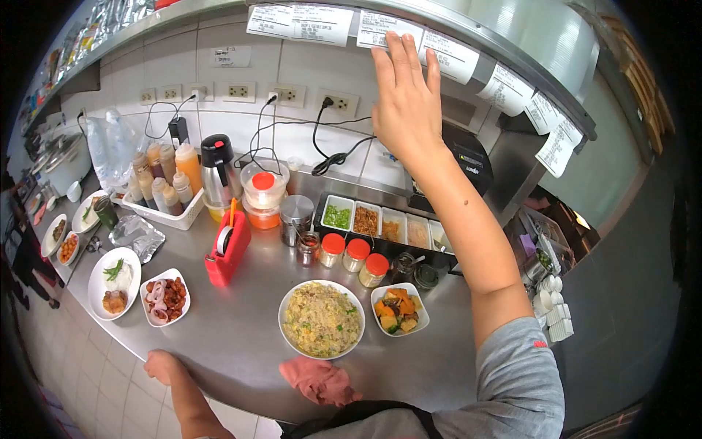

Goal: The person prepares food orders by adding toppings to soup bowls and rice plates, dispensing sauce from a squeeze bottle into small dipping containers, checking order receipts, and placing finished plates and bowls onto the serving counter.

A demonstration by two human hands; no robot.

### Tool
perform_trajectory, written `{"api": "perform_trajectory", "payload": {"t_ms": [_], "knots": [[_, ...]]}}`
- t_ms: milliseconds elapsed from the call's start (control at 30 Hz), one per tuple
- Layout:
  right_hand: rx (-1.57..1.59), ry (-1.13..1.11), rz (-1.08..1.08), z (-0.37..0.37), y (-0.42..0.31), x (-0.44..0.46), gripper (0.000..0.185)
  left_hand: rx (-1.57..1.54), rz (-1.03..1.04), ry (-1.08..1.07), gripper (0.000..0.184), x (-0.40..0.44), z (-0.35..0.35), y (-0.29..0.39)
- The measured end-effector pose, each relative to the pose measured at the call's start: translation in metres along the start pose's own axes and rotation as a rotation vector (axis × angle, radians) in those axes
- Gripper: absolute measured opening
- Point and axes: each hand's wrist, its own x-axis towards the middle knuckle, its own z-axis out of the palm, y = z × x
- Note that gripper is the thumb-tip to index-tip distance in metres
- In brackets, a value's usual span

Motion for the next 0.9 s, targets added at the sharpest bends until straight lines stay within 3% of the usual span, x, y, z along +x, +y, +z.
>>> {"api": "perform_trajectory", "payload": {"t_ms": [533, 900], "knots": [[-0.147, -0.001, 0.016, 0.016, 0.0, 0.003, 0.066, -0.056, -0.002, -0.008, 0.047, -0.001, -0.003, 0.002], [-0.057, -0.032, 0.106, 0.013, -0.009, 0.005, 0.072, -0.063, 0.026, -0.047, 0.044, 0.002, -0.001, -0.003]]}}
